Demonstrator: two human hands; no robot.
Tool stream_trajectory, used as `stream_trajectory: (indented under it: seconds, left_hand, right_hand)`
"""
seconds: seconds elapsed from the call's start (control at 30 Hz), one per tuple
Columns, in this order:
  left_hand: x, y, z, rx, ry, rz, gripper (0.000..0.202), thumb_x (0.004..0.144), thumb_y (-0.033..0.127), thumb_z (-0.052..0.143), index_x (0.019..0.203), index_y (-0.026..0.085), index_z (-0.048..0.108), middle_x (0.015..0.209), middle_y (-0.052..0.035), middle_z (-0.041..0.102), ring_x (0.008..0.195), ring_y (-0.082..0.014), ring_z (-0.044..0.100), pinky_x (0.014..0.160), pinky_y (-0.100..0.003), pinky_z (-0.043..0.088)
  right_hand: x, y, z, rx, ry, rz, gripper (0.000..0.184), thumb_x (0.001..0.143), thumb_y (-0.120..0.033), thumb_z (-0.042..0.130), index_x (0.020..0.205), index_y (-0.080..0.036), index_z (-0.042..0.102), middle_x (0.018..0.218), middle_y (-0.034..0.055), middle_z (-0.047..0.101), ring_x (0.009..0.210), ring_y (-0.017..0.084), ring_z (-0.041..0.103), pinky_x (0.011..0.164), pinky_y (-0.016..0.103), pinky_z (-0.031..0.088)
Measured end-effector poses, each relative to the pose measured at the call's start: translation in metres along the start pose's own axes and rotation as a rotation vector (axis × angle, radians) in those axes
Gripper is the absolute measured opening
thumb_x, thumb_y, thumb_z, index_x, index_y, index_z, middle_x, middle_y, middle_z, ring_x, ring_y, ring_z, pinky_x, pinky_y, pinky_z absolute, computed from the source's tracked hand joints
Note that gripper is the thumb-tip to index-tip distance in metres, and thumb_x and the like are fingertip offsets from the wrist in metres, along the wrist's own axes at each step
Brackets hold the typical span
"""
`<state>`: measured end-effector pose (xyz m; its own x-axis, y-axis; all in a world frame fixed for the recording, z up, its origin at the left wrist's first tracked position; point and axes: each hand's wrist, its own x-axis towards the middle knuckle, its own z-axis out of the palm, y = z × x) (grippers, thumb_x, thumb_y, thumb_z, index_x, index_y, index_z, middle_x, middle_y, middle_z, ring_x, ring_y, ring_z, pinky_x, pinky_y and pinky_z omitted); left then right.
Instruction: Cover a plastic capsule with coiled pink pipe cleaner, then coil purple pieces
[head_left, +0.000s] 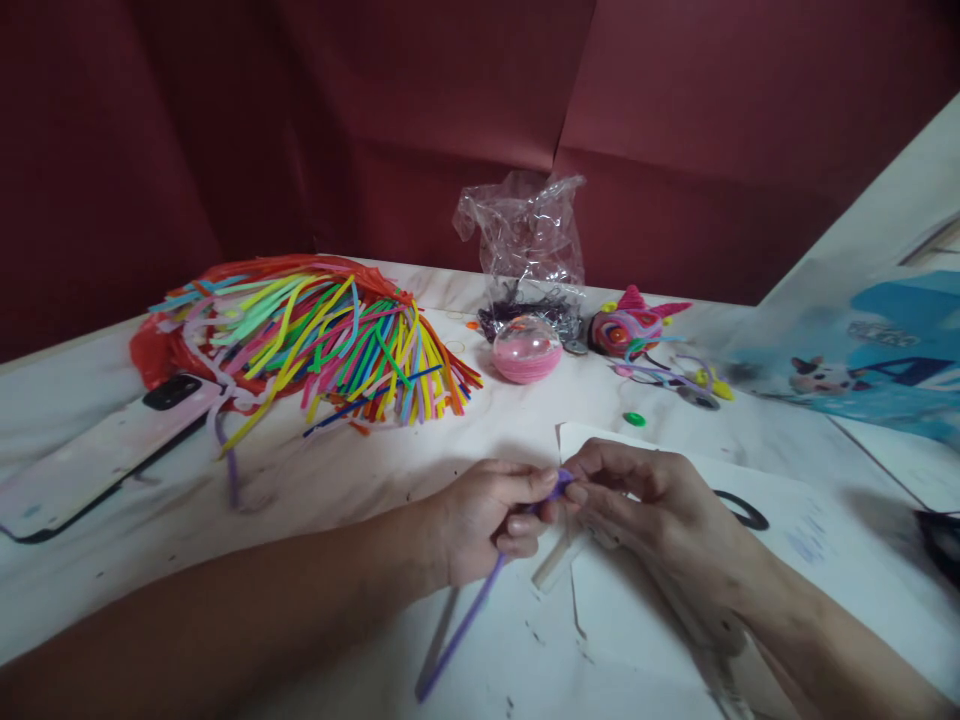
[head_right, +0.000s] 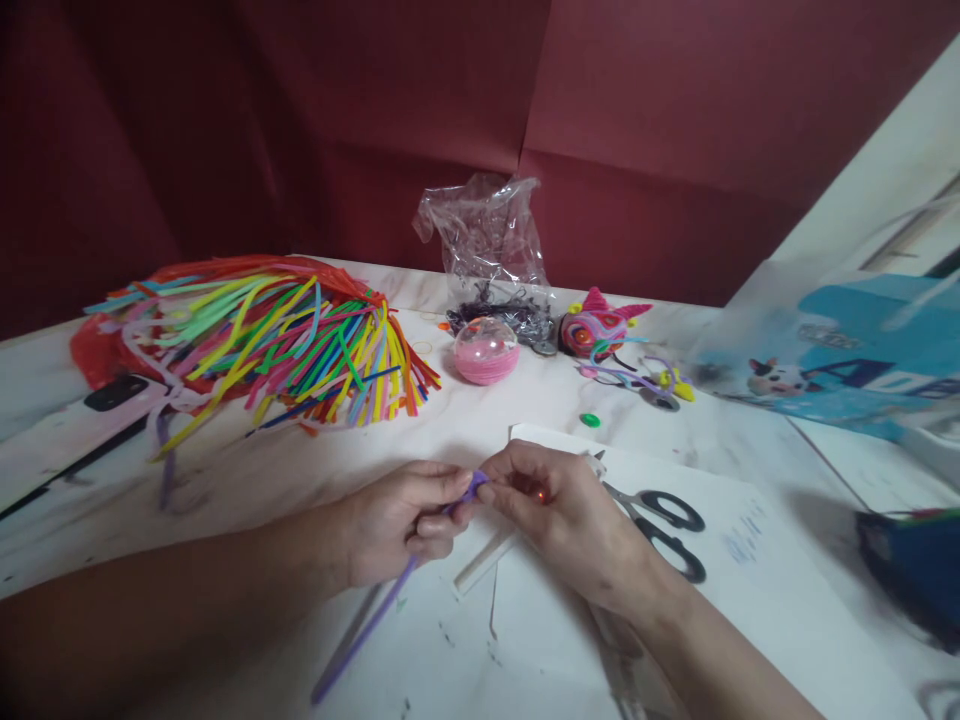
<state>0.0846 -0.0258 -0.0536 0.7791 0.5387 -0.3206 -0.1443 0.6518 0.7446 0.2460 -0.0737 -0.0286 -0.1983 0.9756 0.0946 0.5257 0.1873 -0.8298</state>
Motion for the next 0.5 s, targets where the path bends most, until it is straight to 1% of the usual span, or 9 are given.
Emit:
stream_trajectory:
  seconds: [0.1, 0.2, 0.27, 0.33, 0.43, 0.5]
  left_hand:
    - [-0.001, 0.001, 0.001, -0.031, -0.023, 0.030, 0.014, 0.080, 0.022, 0.053, 0.070, 0.013, 0.052, 0.059, 0.0038, 0.047, 0.037, -0.0002, 0.025, 0.038, -0.017, 0.011]
    - [-0.001, 0.001, 0.001, -0.018, -0.034, 0.014, 0.014, 0.079, 0.023, 0.056, 0.070, 0.013, 0.052, 0.058, 0.0038, 0.048, 0.036, -0.0001, 0.024, 0.038, -0.017, 0.010]
    - [-0.001, 0.003, 0.001, 0.008, -0.032, -0.014, 0.016, 0.077, 0.025, 0.059, 0.069, 0.013, 0.052, 0.056, 0.0039, 0.048, 0.035, 0.0002, 0.023, 0.037, -0.018, 0.009]
    - [-0.001, 0.004, 0.001, 0.041, -0.020, -0.048, 0.017, 0.076, 0.024, 0.060, 0.066, 0.012, 0.053, 0.055, 0.0039, 0.048, 0.034, 0.0005, 0.024, 0.037, -0.019, 0.008]
    - [-0.002, 0.006, 0.001, 0.092, -0.003, -0.097, 0.016, 0.073, 0.021, 0.062, 0.064, 0.011, 0.054, 0.052, 0.0038, 0.047, 0.033, 0.0005, 0.025, 0.037, -0.020, 0.006]
    - [-0.002, 0.005, 0.001, 0.116, -0.001, -0.127, 0.017, 0.071, 0.022, 0.064, 0.063, 0.010, 0.055, 0.051, 0.0035, 0.048, 0.033, 0.0005, 0.025, 0.038, -0.020, 0.004]
  right_hand:
    - [-0.002, 0.001, 0.006, 0.175, 0.075, 0.013, 0.025, 0.082, -0.037, 0.057, 0.076, -0.014, 0.061, 0.070, 0.0049, 0.064, 0.063, 0.014, 0.056, 0.055, 0.022, 0.042]
    - [-0.004, -0.001, 0.009, 0.185, 0.095, 0.021, 0.026, 0.084, -0.037, 0.055, 0.073, -0.014, 0.060, 0.064, 0.0030, 0.061, 0.055, 0.011, 0.051, 0.048, 0.020, 0.038]
    - [-0.005, -0.003, 0.007, 0.101, 0.078, 0.015, 0.026, 0.085, -0.036, 0.052, 0.072, -0.014, 0.059, 0.063, 0.0028, 0.060, 0.054, 0.011, 0.051, 0.047, 0.020, 0.037]
    - [-0.005, -0.004, 0.004, -0.031, 0.044, -0.008, 0.025, 0.086, -0.033, 0.049, 0.072, -0.014, 0.059, 0.063, 0.0033, 0.061, 0.055, 0.012, 0.051, 0.048, 0.021, 0.038]
    - [-0.006, -0.005, -0.001, -0.233, -0.015, -0.066, 0.020, 0.085, -0.024, 0.045, 0.072, -0.016, 0.058, 0.063, 0.0025, 0.061, 0.056, 0.013, 0.051, 0.050, 0.022, 0.038]
    - [-0.007, -0.005, -0.003, -0.344, -0.059, -0.117, 0.016, 0.082, -0.018, 0.046, 0.072, -0.017, 0.058, 0.064, 0.0020, 0.061, 0.057, 0.013, 0.053, 0.054, 0.023, 0.040]
